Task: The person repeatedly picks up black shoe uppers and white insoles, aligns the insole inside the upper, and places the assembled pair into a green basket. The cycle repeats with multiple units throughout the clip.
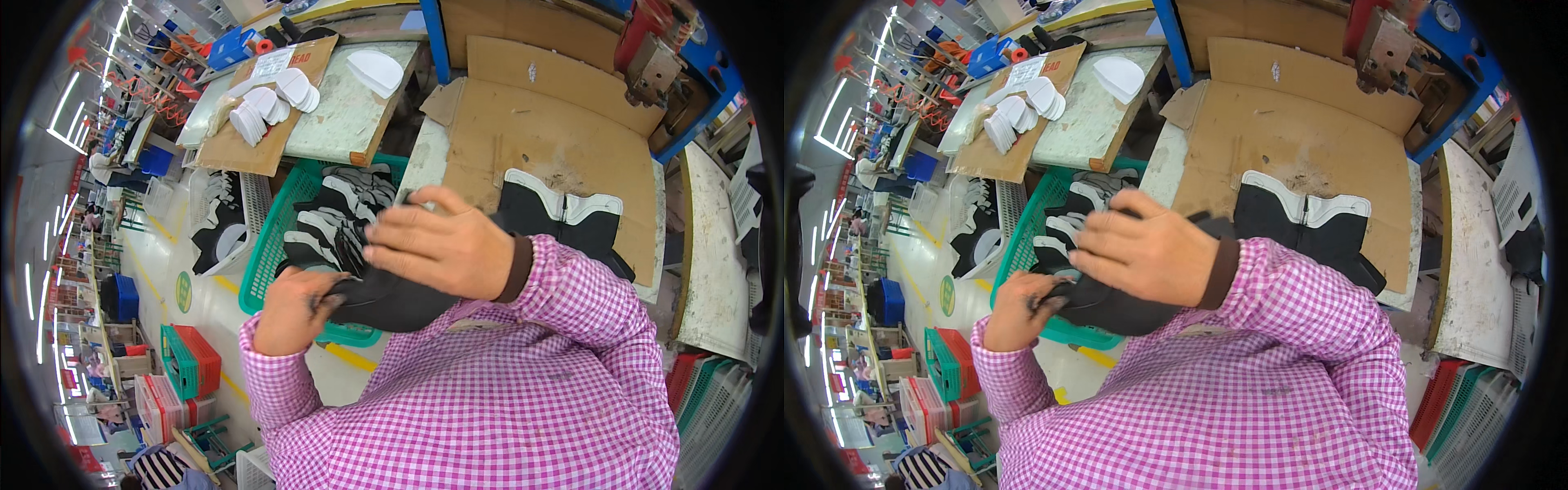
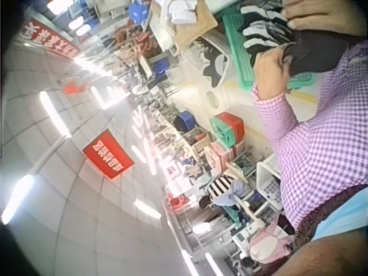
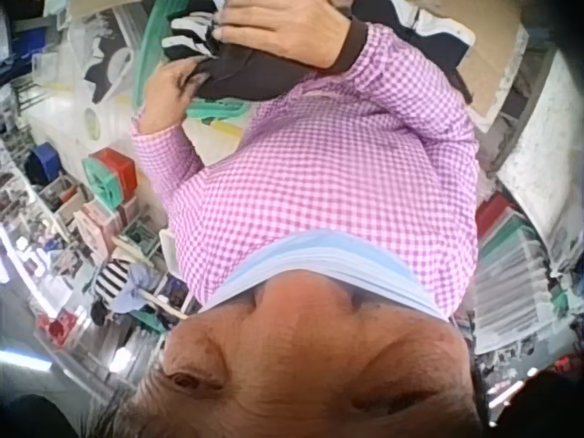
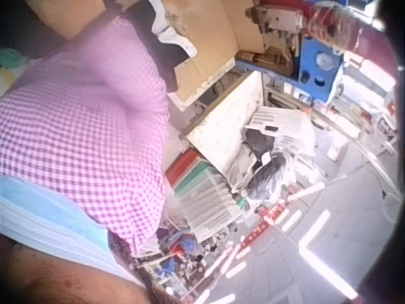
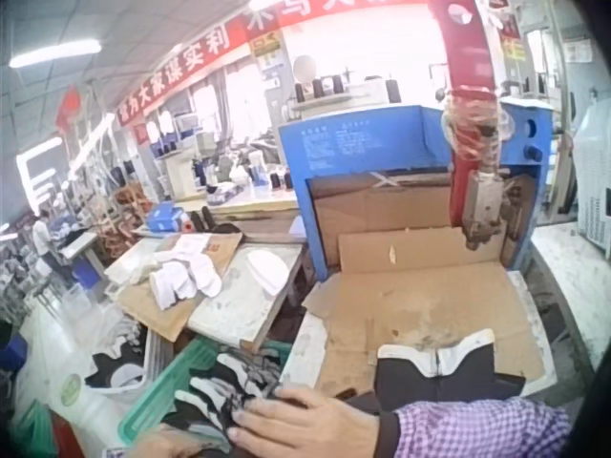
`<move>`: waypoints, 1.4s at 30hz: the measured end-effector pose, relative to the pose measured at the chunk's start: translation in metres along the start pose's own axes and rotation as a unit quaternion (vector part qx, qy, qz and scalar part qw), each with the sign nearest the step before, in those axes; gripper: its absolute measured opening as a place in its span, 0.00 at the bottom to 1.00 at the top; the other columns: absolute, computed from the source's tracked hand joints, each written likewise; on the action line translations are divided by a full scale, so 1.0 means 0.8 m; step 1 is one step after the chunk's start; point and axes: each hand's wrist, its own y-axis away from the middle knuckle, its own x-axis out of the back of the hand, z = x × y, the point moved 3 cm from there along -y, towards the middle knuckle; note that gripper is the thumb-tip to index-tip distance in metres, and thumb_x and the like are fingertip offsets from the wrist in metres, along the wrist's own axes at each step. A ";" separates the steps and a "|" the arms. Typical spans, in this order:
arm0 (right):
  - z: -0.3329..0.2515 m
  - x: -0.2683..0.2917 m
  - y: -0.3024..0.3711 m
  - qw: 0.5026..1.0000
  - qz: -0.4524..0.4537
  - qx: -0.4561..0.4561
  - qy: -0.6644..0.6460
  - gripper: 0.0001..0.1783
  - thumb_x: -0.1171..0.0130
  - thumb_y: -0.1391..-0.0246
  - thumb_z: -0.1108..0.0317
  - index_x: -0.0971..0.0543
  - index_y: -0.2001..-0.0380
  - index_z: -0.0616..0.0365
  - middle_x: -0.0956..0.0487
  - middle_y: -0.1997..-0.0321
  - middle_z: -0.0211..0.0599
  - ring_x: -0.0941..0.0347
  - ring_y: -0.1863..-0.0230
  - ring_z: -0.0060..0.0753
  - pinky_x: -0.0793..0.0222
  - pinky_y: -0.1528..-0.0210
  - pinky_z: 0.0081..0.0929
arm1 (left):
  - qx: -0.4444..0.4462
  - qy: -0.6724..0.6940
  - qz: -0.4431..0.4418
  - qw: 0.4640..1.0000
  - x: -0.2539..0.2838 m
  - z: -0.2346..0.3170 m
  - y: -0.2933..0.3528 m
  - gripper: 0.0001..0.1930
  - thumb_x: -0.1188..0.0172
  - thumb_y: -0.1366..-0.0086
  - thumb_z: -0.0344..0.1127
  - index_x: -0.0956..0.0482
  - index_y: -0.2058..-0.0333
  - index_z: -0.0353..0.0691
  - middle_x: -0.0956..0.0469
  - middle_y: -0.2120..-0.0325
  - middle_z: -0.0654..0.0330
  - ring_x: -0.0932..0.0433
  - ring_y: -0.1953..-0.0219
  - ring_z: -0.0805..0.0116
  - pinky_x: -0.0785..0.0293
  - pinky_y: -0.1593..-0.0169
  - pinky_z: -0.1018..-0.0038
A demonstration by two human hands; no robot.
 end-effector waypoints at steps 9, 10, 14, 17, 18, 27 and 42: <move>0.047 0.033 0.073 0.983 -0.035 -0.178 -0.009 0.25 0.37 0.59 0.76 0.26 0.53 0.57 0.29 0.43 0.43 0.34 0.43 0.46 0.37 0.48 0.38 | 0.311 -0.214 0.290 0.879 0.014 -0.162 0.099 0.14 0.39 0.43 0.34 0.26 0.63 0.28 0.26 0.77 0.40 0.25 0.74 0.44 0.31 0.68 0.61; 0.047 0.033 0.080 0.982 -0.030 -0.184 -0.017 0.25 0.37 0.59 0.77 0.26 0.53 0.57 0.29 0.43 0.42 0.34 0.42 0.47 0.37 0.48 0.38 | 0.324 -0.203 0.300 0.874 0.001 -0.182 0.091 0.19 0.40 0.43 0.33 0.31 0.57 0.26 0.25 0.75 0.38 0.25 0.72 0.43 0.30 0.67 0.60; 0.049 0.040 0.103 0.976 -0.054 -0.211 -0.011 0.24 0.37 0.59 0.78 0.25 0.54 0.57 0.29 0.43 0.42 0.33 0.43 0.46 0.37 0.48 0.39 | 0.381 -0.225 0.216 0.870 -0.066 -0.248 0.043 0.29 0.42 0.45 0.31 0.40 0.47 0.21 0.23 0.70 0.36 0.23 0.66 0.40 0.27 0.61 0.57; 0.054 0.050 0.115 0.973 -0.055 -0.224 -0.001 0.24 0.36 0.60 0.78 0.25 0.55 0.57 0.29 0.44 0.42 0.33 0.43 0.46 0.37 0.48 0.39 | 0.442 -0.154 0.118 0.876 -0.135 -0.276 -0.015 0.33 0.43 0.44 0.31 0.44 0.43 0.22 0.23 0.67 0.35 0.22 0.62 0.43 0.26 0.58 0.56; 0.055 0.054 0.119 0.972 -0.055 -0.229 0.003 0.23 0.36 0.60 0.78 0.25 0.55 0.57 0.29 0.44 0.42 0.33 0.43 0.46 0.37 0.48 0.39 | 0.445 -0.166 0.109 0.873 -0.163 -0.273 -0.032 0.30 0.43 0.44 0.32 0.41 0.44 0.24 0.23 0.66 0.37 0.22 0.61 0.43 0.26 0.58 0.57; 0.101 0.154 0.245 0.897 -0.085 -0.408 0.146 0.20 0.38 0.55 0.72 0.25 0.55 0.57 0.27 0.46 0.44 0.31 0.47 0.47 0.36 0.47 0.37 | 0.423 -0.172 0.018 0.890 -0.193 -0.273 -0.091 0.22 0.45 0.42 0.32 0.31 0.48 0.35 0.21 0.63 0.46 0.21 0.62 0.49 0.26 0.58 0.60; 0.069 0.156 0.234 0.893 -0.173 -0.371 0.186 0.20 0.31 0.69 0.69 0.28 0.69 0.53 0.27 0.70 0.31 0.30 0.62 0.38 0.41 0.52 0.38 | -0.131 0.318 0.175 0.922 -0.176 0.022 -0.259 0.22 0.46 0.44 0.20 0.31 0.48 0.32 0.26 0.51 0.47 0.25 0.51 0.57 0.30 0.47 0.70</move>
